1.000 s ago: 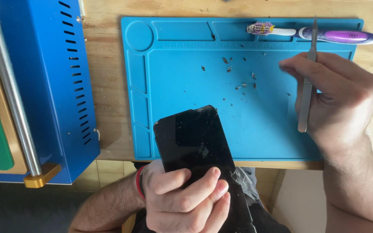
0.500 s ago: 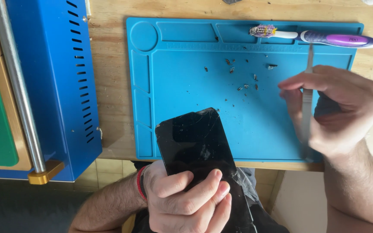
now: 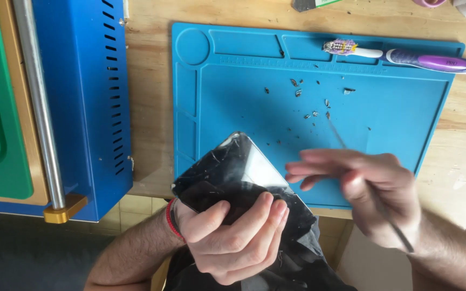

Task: Scraping and cleaning adhesive residue from a mobile phone screen frame using a metal tool and a brush.

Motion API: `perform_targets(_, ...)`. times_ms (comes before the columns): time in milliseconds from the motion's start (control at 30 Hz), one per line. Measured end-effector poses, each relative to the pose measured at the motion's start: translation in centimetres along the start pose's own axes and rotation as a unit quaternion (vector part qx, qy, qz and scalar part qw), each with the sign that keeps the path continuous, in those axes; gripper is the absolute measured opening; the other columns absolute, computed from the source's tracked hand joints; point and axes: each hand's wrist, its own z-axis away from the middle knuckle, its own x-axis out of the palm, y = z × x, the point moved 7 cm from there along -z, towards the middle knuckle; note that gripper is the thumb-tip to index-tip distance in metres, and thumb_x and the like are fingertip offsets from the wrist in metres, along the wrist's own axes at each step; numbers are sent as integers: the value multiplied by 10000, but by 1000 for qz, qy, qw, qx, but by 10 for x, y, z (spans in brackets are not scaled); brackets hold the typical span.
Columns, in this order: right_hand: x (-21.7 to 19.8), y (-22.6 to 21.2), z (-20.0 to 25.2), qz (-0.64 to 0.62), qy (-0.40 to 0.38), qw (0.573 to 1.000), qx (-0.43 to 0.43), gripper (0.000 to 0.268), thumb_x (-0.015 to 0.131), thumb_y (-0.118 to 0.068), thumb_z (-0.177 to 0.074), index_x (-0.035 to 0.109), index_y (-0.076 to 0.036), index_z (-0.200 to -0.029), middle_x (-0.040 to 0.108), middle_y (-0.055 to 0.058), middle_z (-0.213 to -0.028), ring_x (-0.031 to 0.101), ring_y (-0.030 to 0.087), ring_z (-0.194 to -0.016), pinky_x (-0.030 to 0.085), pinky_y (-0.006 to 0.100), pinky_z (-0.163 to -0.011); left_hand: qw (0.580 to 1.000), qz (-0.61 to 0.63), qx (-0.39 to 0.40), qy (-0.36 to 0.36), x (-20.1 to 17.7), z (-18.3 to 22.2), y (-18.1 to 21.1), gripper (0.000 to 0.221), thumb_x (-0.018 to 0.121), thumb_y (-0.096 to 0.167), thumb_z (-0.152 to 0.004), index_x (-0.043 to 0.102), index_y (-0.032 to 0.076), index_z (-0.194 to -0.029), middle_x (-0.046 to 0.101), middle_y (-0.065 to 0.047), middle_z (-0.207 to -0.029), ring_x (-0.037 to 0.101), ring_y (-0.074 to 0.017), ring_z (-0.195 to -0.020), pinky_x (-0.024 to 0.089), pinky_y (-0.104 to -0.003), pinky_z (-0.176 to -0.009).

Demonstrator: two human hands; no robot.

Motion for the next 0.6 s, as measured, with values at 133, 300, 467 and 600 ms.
perform_targets(133,5,29,6,13,-64,995,70,471,872,-339,-853,785,-92,-1244,892,52,-1035,886,142,-853,773,261,-793,1000,0,5,14,11,-3,3,273,525,121,-966,678,265,-794,794,113,-866,761,-32,-865,338,-302,-903)
perform_targets(300,-23,47,22,5,73,991,114,267,888,-49,-846,740,-34,-1067,683,41,-893,529,64,-602,433,228,-497,975,-39,-201,-81,7,28,-2,303,769,556,-1126,661,415,-1372,537,-40,-1445,580,-219,-1118,446,-481,-1160)
perform_targets(467,-27,23,14,4,64,998,19,244,851,-109,-878,712,-27,-1060,636,39,-834,502,140,-686,400,283,-594,733,303,-609,-8,13,44,-24,1005,736,370,-898,204,-85,-1620,251,-294,-1708,393,-485,-1666,394,-627,-1454)
perform_targets(600,-12,15,9,38,31,999,2,241,877,-162,-855,748,-49,-1024,652,24,-788,475,174,-656,391,293,-580,300,638,-695,141,49,42,-18,1319,924,409,-942,-36,85,-1786,328,-322,-1777,453,-418,-1611,433,-582,-1361)
